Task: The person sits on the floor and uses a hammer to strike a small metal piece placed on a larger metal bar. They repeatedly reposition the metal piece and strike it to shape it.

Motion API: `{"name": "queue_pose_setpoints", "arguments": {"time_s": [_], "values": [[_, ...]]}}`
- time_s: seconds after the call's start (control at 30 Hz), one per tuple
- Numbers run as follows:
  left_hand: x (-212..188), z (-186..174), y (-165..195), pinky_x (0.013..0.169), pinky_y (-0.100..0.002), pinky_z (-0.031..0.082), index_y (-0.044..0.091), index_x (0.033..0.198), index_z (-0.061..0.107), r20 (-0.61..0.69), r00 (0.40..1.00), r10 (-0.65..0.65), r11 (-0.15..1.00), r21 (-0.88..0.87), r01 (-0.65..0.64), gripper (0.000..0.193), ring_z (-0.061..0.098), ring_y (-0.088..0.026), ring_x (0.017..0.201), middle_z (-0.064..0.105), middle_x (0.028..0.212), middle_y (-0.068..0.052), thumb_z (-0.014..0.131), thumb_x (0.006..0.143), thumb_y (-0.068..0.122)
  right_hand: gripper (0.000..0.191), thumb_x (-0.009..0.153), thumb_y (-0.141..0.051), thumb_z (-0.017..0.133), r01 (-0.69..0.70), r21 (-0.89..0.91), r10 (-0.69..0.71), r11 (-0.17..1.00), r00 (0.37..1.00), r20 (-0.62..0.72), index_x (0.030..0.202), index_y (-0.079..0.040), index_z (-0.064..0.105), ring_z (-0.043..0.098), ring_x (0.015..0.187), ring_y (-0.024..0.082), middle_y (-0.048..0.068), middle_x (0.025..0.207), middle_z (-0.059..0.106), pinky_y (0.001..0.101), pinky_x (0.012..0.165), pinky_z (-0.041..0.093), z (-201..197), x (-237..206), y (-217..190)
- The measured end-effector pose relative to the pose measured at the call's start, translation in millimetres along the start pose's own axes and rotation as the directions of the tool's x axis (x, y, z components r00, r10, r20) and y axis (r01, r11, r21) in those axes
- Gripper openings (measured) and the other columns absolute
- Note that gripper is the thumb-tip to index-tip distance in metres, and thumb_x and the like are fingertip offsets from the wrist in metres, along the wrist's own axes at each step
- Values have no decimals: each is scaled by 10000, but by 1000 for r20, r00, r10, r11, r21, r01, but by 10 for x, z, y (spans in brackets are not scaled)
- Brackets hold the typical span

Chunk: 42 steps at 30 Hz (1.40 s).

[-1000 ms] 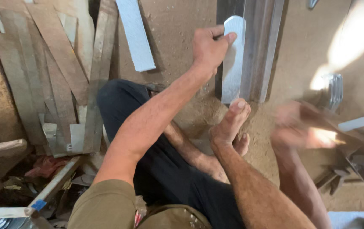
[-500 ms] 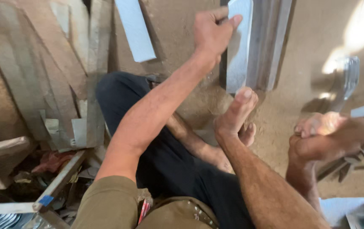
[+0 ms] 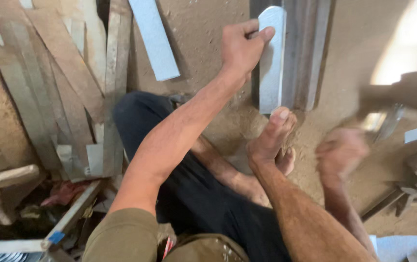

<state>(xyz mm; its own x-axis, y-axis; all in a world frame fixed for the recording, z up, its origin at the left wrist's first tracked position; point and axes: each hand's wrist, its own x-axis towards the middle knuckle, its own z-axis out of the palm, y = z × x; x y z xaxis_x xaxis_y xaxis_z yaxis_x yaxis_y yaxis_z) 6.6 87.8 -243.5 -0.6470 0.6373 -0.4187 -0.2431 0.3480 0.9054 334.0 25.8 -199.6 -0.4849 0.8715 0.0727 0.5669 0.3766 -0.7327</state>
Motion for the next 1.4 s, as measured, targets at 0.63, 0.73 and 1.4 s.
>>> {"name": "queue_pose_setpoints", "arguments": {"time_s": [0.63, 0.73, 1.4], "values": [[30, 0, -58, 469, -292, 358, -38, 818, 794, 77, 987, -141, 981, -126, 150, 126, 430, -50, 562, 553, 610, 70, 817, 840, 83, 535, 1121, -493, 400, 103, 811, 161, 577, 958, -236, 753, -117, 499, 466, 551, 112, -5, 622, 474, 252, 458, 408, 107, 414, 192], [70, 14, -86, 546, -248, 526, 3, 932, 807, 36, 998, -56, 986, -158, 61, 147, 618, -12, 607, 724, 691, 87, 830, 800, 63, 549, 1169, -403, 397, -365, -278, 401, 889, 912, 88, 707, -117, 482, 453, 610, 105, -9, 636, 462, 244, 497, 387, 150, 489, 328], [78, 7, -10, 452, -282, 379, -37, 812, 777, 98, 984, -151, 973, -163, 165, 119, 482, -49, 546, 590, 627, 45, 811, 840, 74, 452, 1170, -438, 468, -10, 274, 60, 962, 983, -172, 884, -106, 579, 544, 652, 164, 53, 715, 558, 341, 564, 431, 263, 1003, 324]]}}
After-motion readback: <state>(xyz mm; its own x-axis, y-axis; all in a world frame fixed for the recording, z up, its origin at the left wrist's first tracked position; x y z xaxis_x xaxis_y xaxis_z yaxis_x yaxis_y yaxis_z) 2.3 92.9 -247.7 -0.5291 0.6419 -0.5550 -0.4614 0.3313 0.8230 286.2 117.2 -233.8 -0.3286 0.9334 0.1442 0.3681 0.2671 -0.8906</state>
